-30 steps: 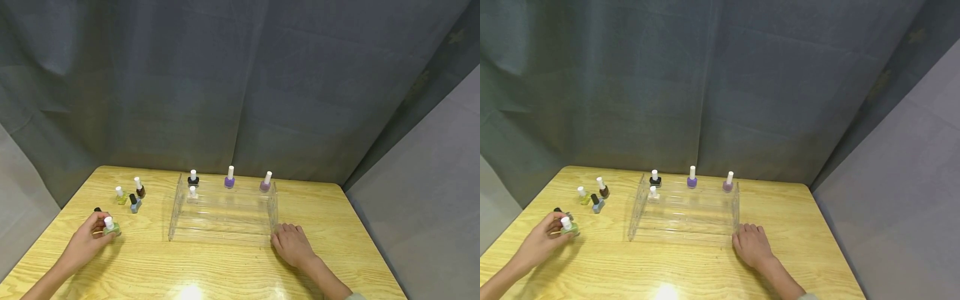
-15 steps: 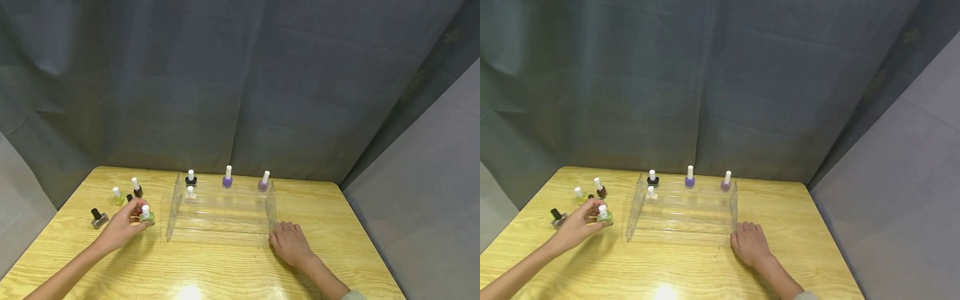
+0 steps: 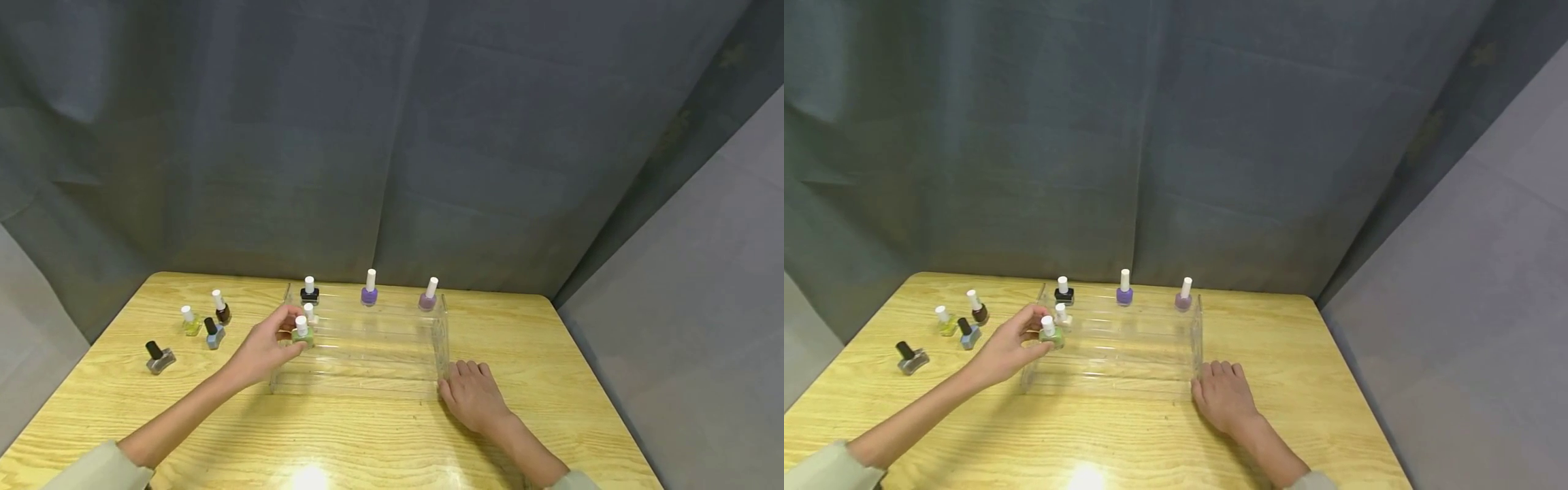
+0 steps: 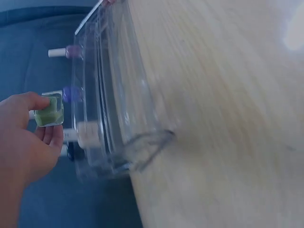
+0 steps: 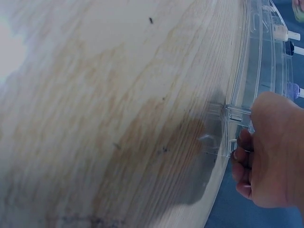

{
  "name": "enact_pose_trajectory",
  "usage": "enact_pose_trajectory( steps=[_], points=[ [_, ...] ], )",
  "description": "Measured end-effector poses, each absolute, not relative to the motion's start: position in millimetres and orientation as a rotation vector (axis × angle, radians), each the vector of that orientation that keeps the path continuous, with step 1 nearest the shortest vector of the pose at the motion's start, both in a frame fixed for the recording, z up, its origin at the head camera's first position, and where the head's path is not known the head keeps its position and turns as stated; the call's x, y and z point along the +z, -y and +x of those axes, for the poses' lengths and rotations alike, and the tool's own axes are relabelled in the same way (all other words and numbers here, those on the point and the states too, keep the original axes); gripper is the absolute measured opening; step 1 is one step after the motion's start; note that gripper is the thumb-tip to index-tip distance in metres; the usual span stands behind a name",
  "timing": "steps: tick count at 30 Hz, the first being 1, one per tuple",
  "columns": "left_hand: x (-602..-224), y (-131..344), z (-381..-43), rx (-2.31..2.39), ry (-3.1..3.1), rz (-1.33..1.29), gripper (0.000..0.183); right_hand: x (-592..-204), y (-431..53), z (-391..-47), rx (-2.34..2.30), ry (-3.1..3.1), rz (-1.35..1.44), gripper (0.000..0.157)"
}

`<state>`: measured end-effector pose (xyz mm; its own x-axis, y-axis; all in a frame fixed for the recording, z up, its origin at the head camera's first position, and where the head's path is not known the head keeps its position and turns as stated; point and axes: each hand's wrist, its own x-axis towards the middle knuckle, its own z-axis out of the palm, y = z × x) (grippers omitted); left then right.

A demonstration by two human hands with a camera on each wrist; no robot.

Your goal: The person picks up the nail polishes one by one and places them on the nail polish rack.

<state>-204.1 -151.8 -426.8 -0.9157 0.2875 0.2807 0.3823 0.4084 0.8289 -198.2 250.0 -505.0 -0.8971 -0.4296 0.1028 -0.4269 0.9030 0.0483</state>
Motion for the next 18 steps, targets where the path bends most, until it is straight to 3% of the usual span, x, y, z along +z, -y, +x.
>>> enact_pose_trajectory(
  steps=[7, 18],
  points=[
    [-421.2, 115.6, -222.8, -1.536, 2.542, -0.713, 0.039, -503.9, -250.3, -197.1, -0.038, 2.964, 0.663, 0.029],
    [-425.9, 78.1, -254.7, -1.559, 2.575, -0.662, 0.040, -504.4, -249.7, -197.4, -0.016, 2.975, 0.667, 0.030]
  ],
)
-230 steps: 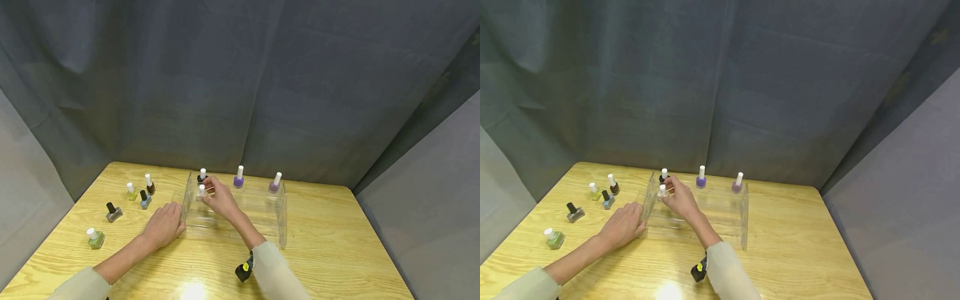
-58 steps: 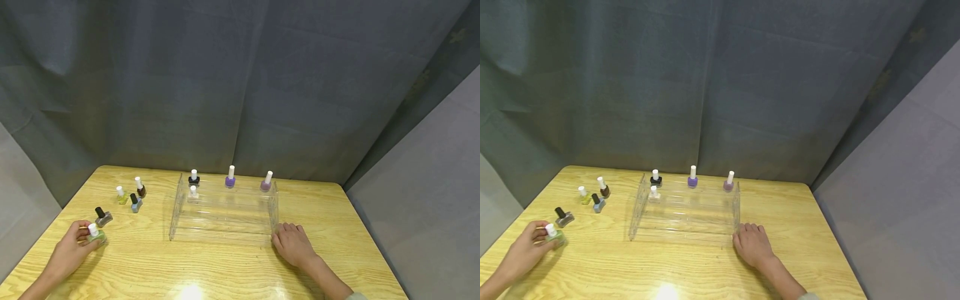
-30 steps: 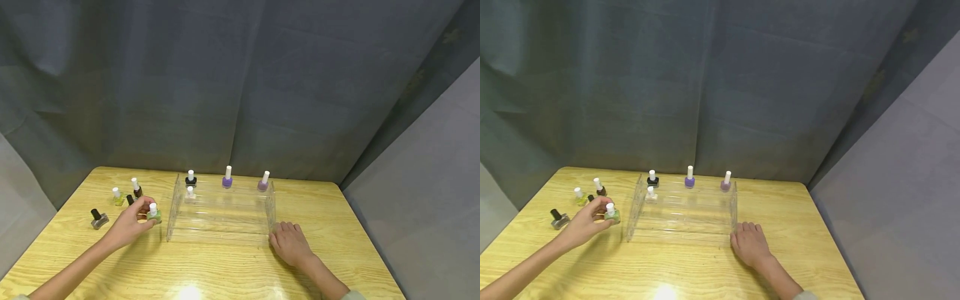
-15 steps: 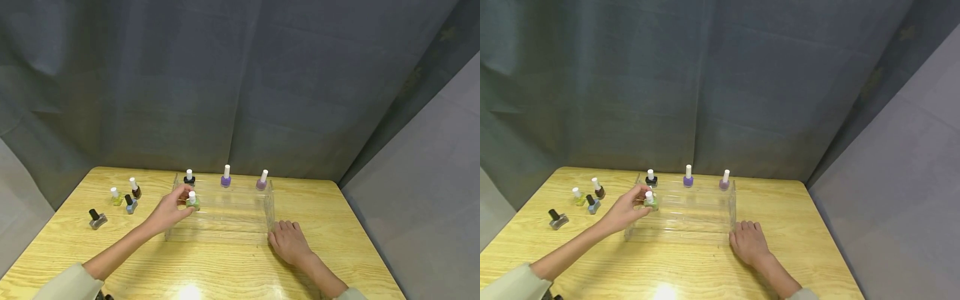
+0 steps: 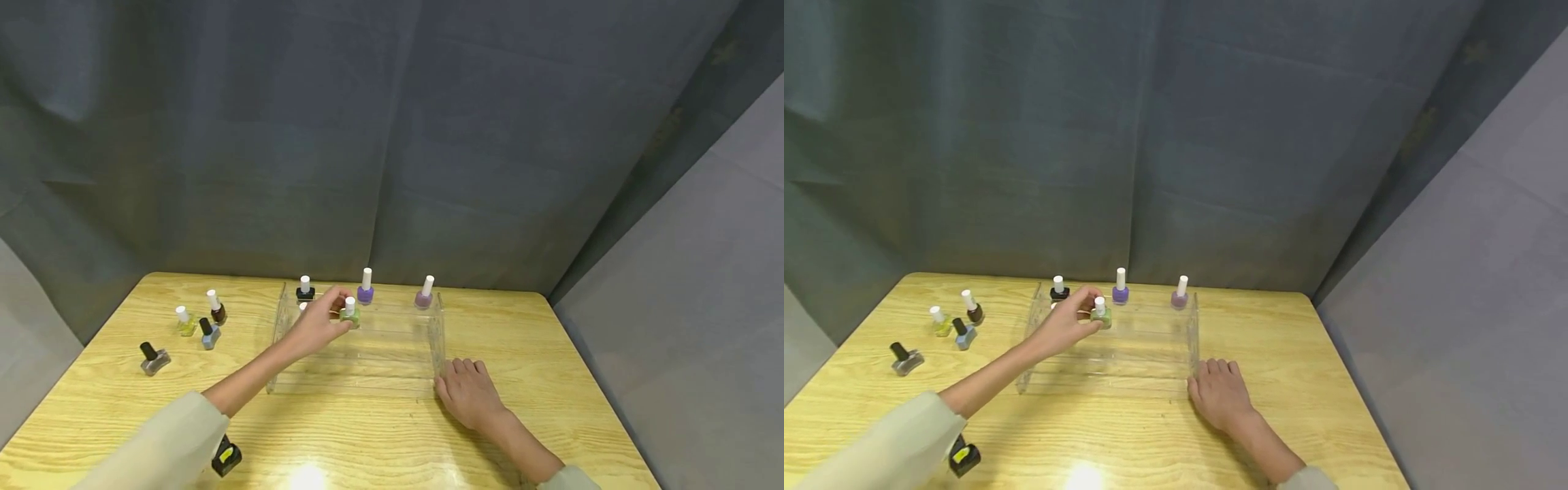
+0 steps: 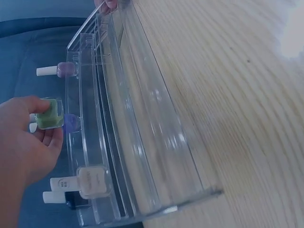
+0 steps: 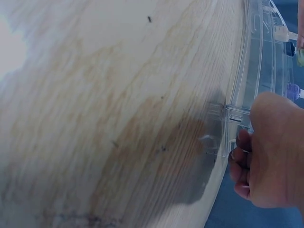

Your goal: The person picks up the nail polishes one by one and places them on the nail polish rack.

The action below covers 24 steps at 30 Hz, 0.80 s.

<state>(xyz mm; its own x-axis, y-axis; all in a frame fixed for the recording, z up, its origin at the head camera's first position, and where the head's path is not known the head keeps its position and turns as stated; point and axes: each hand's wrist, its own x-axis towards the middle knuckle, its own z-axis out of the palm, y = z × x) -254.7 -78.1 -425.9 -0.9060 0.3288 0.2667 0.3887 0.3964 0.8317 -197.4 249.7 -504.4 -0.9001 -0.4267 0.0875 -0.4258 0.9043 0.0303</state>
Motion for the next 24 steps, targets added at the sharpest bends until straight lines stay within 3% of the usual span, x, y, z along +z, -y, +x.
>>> enact_pose_trajectory(
  steps=[24],
  points=[
    [-452.8, 55.0, -277.6, -1.578, 2.624, -0.604, 0.034, -506.4, -251.4, -193.9, 0.059, 2.839, 0.736, 0.032]
  ],
)
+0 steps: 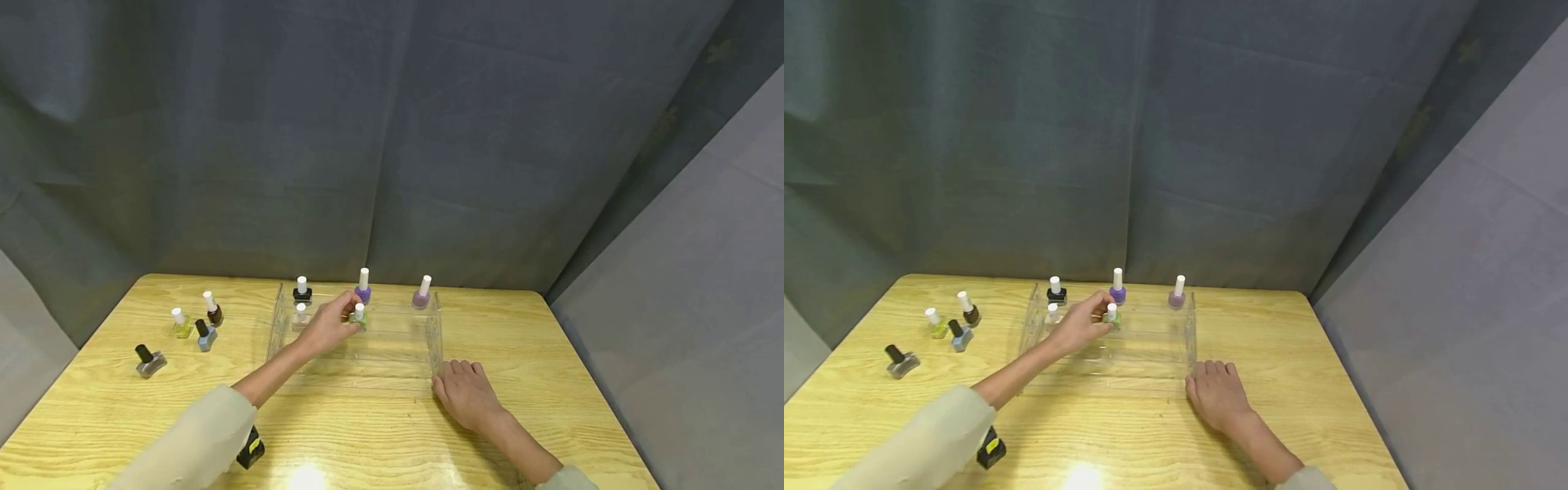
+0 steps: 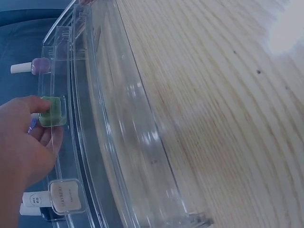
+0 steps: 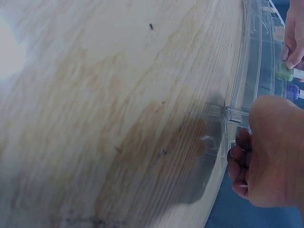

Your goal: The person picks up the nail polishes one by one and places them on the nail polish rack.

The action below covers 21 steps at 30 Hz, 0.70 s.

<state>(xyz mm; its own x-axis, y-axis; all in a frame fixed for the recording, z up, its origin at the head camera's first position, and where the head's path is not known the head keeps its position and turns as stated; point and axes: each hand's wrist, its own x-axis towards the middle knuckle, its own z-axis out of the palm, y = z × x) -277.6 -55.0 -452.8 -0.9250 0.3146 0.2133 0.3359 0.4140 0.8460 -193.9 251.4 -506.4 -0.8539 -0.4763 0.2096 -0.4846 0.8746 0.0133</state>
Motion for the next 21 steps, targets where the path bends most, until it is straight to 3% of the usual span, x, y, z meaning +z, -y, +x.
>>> enact_pose_trajectory(
  steps=[21],
  points=[
    [-454.2, 52.8, -273.9, -1.490, 2.635, -0.613, 0.033, -502.7, -249.1, -193.1, 0.013, 2.935, 0.696, 0.032]
  ],
)
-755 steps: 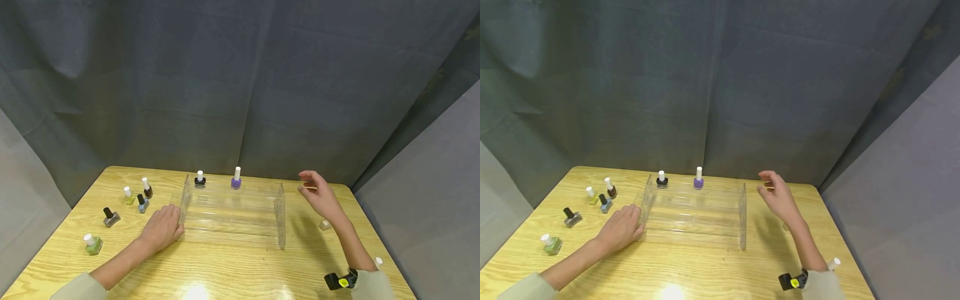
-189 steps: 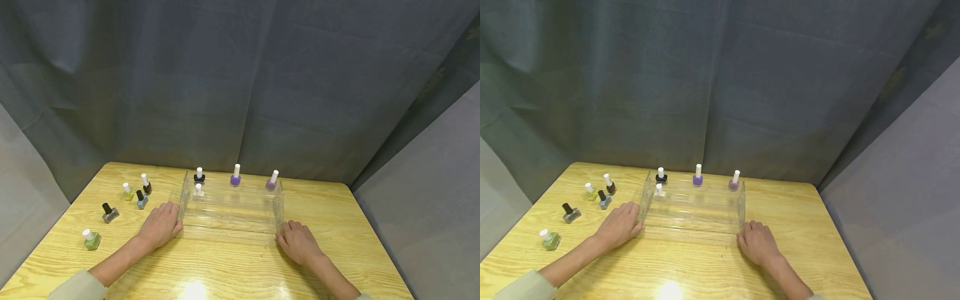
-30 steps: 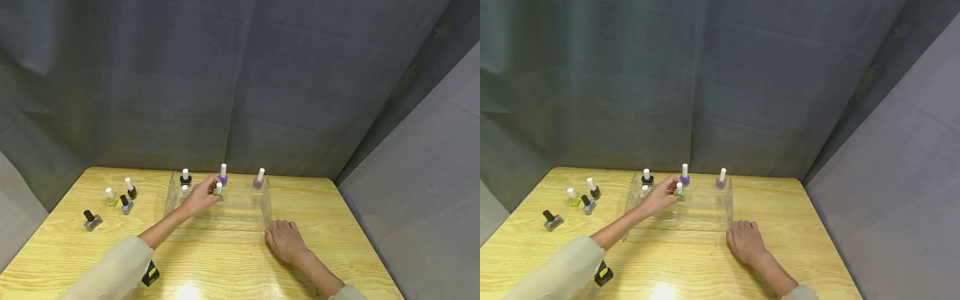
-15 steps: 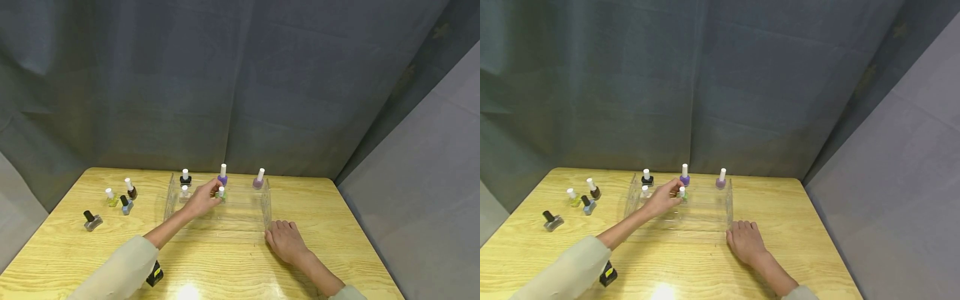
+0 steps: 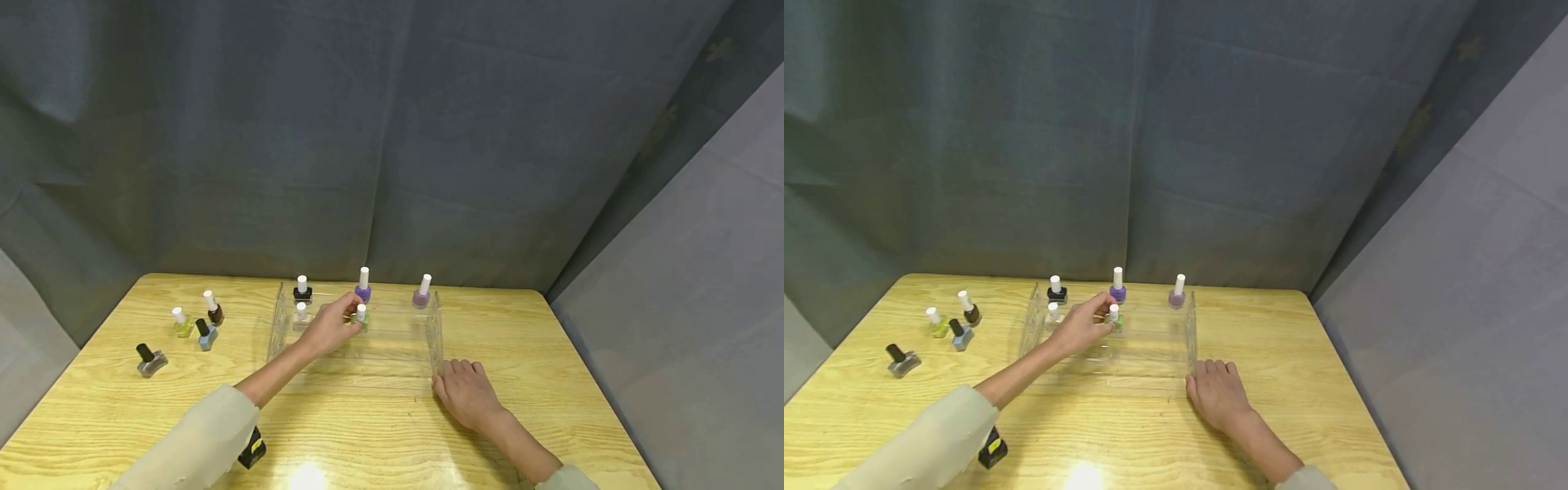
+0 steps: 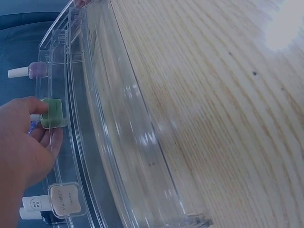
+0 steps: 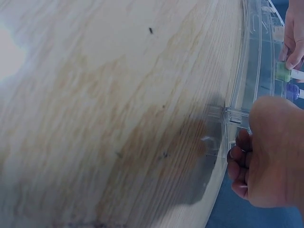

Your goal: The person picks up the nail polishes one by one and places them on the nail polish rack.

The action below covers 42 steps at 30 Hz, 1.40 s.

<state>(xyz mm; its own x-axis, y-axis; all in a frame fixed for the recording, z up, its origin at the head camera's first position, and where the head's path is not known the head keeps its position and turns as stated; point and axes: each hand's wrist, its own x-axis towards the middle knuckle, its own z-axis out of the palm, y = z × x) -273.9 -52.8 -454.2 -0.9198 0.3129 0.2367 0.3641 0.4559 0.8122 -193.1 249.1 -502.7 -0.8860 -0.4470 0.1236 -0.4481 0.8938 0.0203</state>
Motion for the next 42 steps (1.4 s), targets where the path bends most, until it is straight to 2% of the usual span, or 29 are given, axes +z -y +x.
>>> enact_pose_trajectory(
  steps=[16, 26, 33, 42],
  points=[
    [-450.5, 53.5, -271.4, -1.470, 2.640, -0.563, 0.039, -500.7, -247.7, -193.5, 0.008, 2.968, 0.691, 0.033],
    [-428.9, 71.8, -259.3, -1.560, 2.482, -0.605, 0.038, -498.6, -245.8, -191.8, 0.014, 2.957, 0.679, 0.032],
    [-416.2, 114.0, -235.0, -1.614, 2.390, -0.589, 0.036, -504.8, -246.5, -193.0, 0.022, 2.920, 0.678, 0.031],
    [-432.1, 214.8, -195.8, -1.334, 2.458, -0.386, 0.035, -505.0, -248.2, -193.3, 0.037, 2.952, 0.675, 0.031]
  ],
)
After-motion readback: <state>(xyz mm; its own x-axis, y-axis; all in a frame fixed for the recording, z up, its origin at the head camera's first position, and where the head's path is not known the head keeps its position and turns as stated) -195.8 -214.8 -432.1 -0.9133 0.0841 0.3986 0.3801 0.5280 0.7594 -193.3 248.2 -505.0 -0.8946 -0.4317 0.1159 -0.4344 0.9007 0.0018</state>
